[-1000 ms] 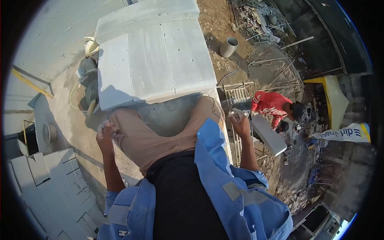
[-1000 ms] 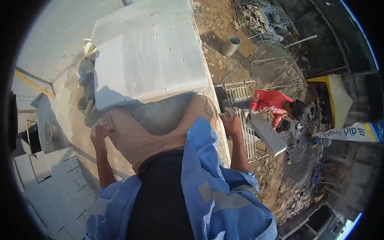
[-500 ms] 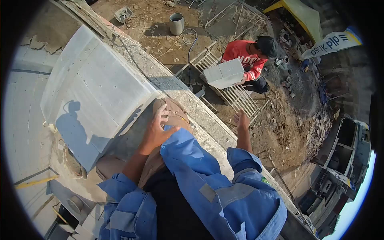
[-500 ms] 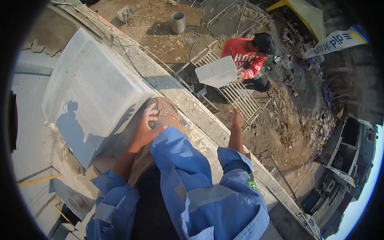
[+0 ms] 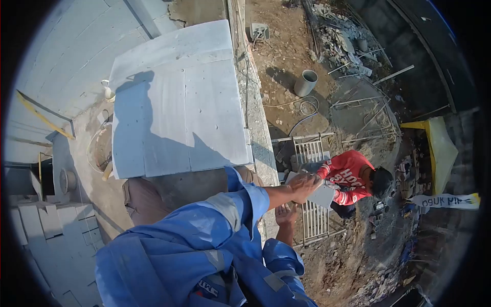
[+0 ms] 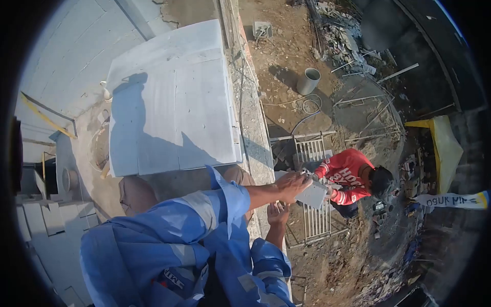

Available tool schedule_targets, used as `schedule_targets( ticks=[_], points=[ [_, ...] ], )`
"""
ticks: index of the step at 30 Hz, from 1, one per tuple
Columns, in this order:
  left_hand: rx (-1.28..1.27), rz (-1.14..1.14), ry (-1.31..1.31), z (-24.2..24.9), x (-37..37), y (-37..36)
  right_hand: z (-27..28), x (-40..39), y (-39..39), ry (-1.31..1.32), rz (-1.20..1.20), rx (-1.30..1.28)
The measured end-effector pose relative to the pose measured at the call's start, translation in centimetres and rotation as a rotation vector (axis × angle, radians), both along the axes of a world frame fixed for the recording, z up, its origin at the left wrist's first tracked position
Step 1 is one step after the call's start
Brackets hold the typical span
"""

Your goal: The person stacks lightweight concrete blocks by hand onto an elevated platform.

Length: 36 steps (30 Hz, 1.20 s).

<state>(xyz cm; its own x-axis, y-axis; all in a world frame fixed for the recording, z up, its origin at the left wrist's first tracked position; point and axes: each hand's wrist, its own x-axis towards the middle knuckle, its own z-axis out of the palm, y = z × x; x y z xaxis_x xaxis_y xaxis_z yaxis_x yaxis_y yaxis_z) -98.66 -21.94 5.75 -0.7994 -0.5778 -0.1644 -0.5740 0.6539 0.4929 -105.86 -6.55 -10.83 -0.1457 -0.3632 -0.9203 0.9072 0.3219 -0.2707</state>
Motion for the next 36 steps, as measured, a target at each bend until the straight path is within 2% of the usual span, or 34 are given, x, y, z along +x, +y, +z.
schedule_targets(
  ticks=[2, 4, 8, 10, 12, 14, 16, 18, 20, 22, 24, 25, 26, 27, 29, 30, 31, 32, 33, 35, 36],
  points=[
    [-0.047, 0.122, 0.072, 0.4, -1.0, 2.2, -1.1, 0.0, -0.1, -0.042, -0.094, 0.0],
    [-0.144, 0.123, 0.215, 4.8, -0.7, 2.9, -0.6, 0.4, -0.7, -0.04, -0.116, -0.072],
    [-0.123, 0.187, 0.379, 14.4, 2.2, 3.0, 1.3, 1.2, -0.9, -0.002, -0.169, -0.278],
    [0.055, 0.309, 0.481, 19.7, 6.9, 2.3, 2.4, 1.3, -0.4, 0.018, -0.187, -0.4],
    [0.097, 0.412, 0.495, 24.2, 12.4, 1.7, 3.4, 1.9, -0.4, 0.023, -0.217, -0.523],
    [0.36, 0.551, 0.431, 29.5, 18.1, 2.2, 4.8, 2.5, -0.4, 0.03, -0.238, -0.636],
    [0.317, 0.593, 0.43, 31.8, 23.8, 4.0, 6.3, 2.7, -0.2, 0.056, -0.246, -0.732],
    [0.48, 0.749, 0.488, 32.5, 29.1, 6.5, 7.9, 3.5, -0.5, 0.064, -0.243, -0.823],
    [0.51, 1.026, 0.653, 30.0, 34.3, 9.0, 9.5, 4.1, -0.6, 0.068, -0.213, -0.894],
    [0.502, 1.154, 0.96, 23.7, 40.5, 11.1, 11.3, 5.3, -1.5, 0.058, -0.159, -0.951],
    [0.59, 1.364, 1.054, 20.6, 45.8, 13.0, 14.0, 6.7, -3.3, 0.002, -0.031, -0.972],
    [0.649, 1.411, 1.09, 18.6, 48.3, 14.2, 11.1, 5.8, -4.3, 0.023, 0.021, -0.887],
    [0.688, 1.452, 1.127, 16.9, 50.6, 14.7, 11.1, 6.4, -5.9, 0.089, 0.078, -0.906],
    [0.679, 1.442, 1.136, 15.3, 51.9, 15.2, 12.0, 7.3, -7.0, 0.182, 0.143, -0.995],
    [0.527, 1.363, 1.361, 13.1, 54.3, 15.6, 15.9, 10.5, -10.2, 0.276, 0.189, -1.097],
    [0.547, 1.381, 1.359, 12.9, 55.6, 15.9, 18.9, 12.0, -10.9, 0.297, 0.214, -0.977],
    [0.666, 1.516, 1.252, 12.8, 57.0, 16.1, 20.4, 13.3, -11.3, 0.317, 0.244, -0.851],
    [0.766, 1.629, 1.144, 12.7, 58.3, 15.8, 19.8, 14.0, -12.7, 0.482, 0.164, -0.74],
    [0.764, 1.625, 1.147, 11.7, 59.7, 15.3, 20.8, 15.0, -13.8, 0.524, 0.208, -0.736],
    [0.419, 1.444, 0.986, 8.7, 61.6, 13.7, 22.4, 16.2, -15.4, 0.574, 0.24, -0.724],
    [0.438, 1.442, 0.983, 8.9, 61.4, 13.1, 22.7, 16.4, -15.8, 0.791, 0.329, -0.744]
  ],
)
